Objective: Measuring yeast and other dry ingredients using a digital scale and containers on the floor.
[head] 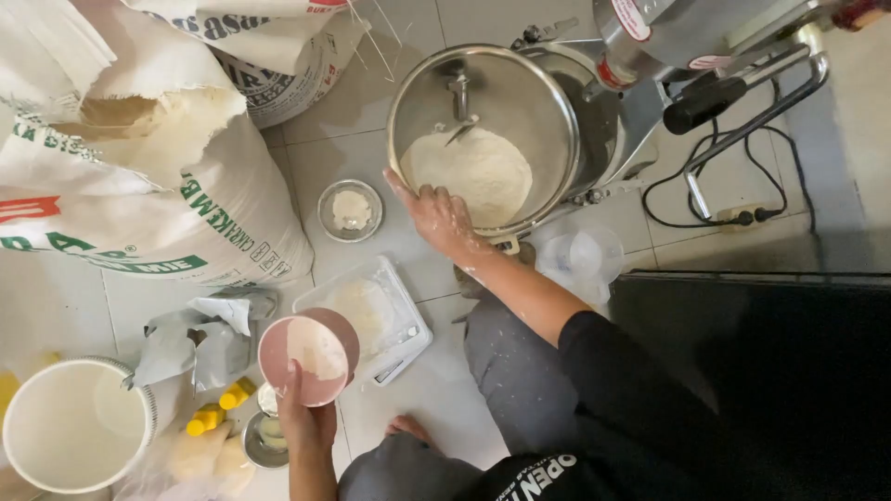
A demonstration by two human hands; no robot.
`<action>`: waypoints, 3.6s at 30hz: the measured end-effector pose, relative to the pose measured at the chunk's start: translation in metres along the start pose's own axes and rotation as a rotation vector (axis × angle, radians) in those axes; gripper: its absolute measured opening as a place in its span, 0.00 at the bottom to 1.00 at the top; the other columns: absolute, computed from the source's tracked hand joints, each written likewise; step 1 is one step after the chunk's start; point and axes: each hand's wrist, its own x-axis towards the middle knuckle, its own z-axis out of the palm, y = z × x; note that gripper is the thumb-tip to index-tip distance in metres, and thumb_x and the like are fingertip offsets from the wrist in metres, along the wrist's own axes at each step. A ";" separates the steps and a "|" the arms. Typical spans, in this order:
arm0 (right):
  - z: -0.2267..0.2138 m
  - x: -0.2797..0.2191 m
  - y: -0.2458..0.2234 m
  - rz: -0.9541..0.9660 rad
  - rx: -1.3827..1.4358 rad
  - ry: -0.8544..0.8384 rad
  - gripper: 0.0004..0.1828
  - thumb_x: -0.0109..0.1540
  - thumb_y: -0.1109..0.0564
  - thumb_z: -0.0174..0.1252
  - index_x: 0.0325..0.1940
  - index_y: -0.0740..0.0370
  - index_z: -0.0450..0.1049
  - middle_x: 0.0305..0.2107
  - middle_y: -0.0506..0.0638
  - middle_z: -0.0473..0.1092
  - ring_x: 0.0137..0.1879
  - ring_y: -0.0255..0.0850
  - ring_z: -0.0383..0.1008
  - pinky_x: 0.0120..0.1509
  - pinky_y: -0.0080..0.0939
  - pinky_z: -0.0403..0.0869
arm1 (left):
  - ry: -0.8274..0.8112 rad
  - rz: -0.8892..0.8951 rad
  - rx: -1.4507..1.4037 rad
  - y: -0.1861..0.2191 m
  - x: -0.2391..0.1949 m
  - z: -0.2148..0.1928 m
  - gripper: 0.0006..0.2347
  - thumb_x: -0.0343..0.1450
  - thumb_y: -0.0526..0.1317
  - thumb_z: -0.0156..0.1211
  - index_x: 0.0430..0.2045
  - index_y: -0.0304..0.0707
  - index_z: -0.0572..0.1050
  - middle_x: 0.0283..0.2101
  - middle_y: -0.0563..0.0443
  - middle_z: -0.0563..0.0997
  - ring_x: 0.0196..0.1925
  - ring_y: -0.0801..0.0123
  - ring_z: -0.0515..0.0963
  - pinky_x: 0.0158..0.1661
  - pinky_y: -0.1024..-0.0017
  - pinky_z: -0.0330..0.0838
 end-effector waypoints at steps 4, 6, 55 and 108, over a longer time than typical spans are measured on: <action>0.032 0.016 0.016 0.014 -0.112 0.078 0.41 0.58 0.56 0.58 0.77 0.52 0.58 0.18 0.45 0.65 0.18 0.34 0.63 0.17 0.36 0.64 | -0.011 0.021 -0.064 -0.012 0.002 0.001 0.26 0.73 0.44 0.55 0.65 0.30 0.61 0.55 0.38 0.73 0.52 0.56 0.77 0.43 0.63 0.76; 0.033 0.017 0.028 0.007 -0.194 0.082 0.42 0.58 0.56 0.58 0.77 0.54 0.57 0.18 0.45 0.68 0.18 0.33 0.64 0.16 0.35 0.64 | 0.001 -0.006 -0.072 -0.016 -0.005 0.003 0.26 0.72 0.45 0.55 0.64 0.30 0.62 0.55 0.39 0.73 0.52 0.56 0.76 0.43 0.62 0.75; -0.098 -0.116 0.011 -0.509 0.732 -0.001 0.08 0.63 0.61 0.63 0.40 0.67 0.71 0.31 0.55 0.71 0.34 0.47 0.68 0.41 0.46 0.68 | -0.080 0.748 1.124 -0.130 0.047 -0.134 0.21 0.73 0.47 0.59 0.58 0.33 0.73 0.40 0.40 0.82 0.37 0.56 0.80 0.41 0.64 0.74; -0.121 -0.323 -0.254 -0.485 1.398 -0.029 0.28 0.67 0.40 0.55 0.68 0.50 0.72 0.68 0.57 0.64 0.75 0.59 0.58 0.79 0.56 0.54 | -0.869 -0.284 -0.834 -0.243 -0.007 -0.156 0.37 0.73 0.70 0.39 0.71 0.44 0.60 0.66 0.35 0.72 0.68 0.45 0.70 0.66 0.48 0.59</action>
